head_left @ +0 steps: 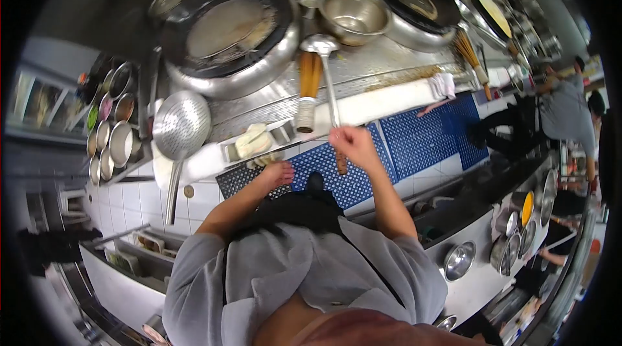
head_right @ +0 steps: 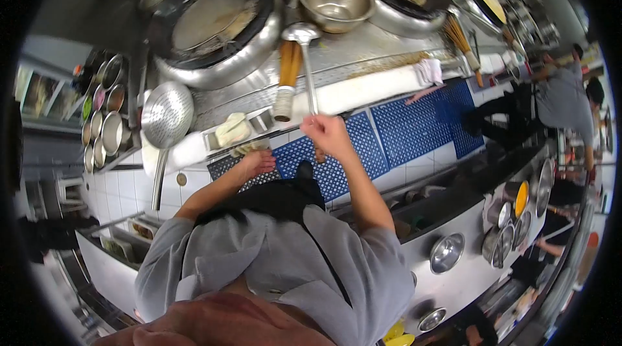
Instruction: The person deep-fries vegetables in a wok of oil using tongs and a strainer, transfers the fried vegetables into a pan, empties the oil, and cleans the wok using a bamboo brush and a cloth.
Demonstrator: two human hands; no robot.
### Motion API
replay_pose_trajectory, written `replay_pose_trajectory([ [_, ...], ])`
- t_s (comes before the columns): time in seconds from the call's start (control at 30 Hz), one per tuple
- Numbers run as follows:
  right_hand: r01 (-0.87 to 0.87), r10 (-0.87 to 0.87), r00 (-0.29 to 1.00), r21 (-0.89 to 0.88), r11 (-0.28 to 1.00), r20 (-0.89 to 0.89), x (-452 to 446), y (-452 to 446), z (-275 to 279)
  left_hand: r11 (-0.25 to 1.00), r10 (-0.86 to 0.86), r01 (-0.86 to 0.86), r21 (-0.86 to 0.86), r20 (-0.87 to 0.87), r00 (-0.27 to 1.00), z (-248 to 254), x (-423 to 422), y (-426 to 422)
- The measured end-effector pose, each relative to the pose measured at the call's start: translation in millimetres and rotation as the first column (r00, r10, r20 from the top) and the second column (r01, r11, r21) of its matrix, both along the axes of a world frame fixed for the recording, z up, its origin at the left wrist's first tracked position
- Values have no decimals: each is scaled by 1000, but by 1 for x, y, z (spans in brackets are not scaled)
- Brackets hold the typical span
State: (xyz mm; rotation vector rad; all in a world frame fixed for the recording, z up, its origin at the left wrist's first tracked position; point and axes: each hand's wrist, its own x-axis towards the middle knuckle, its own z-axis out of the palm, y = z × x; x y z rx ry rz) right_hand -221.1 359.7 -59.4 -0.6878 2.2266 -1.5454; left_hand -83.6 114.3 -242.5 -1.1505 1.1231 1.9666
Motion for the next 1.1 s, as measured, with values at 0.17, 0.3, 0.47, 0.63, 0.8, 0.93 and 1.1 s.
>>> replay_pose_trajectory([
  [0.17,-337,214,857,196,921,470,88,-54,-40,948,62,-111,-298,-169,984,27,29,-36],
  [0.3,68,-147,811,158,985,566,110,-133,-115,955,-243,179,-238,-277,930,33,44,-43],
  [0.47,290,-322,896,146,946,306,120,-178,-223,975,-217,185,-120,-358,908,38,97,-54],
  [0.63,127,19,974,621,773,-224,156,-145,-125,980,-200,193,-57,-368,908,31,150,-89],
  [0.8,51,336,885,783,620,-324,157,-150,2,987,-143,108,-115,-362,921,-28,225,-134],
  [0.93,347,173,364,305,887,-915,96,-180,100,885,-222,161,-437,-93,971,-82,309,-169],
  [1.1,457,337,574,633,625,-746,-4,-212,88,82,-770,718,-692,413,486,-185,414,-203],
])
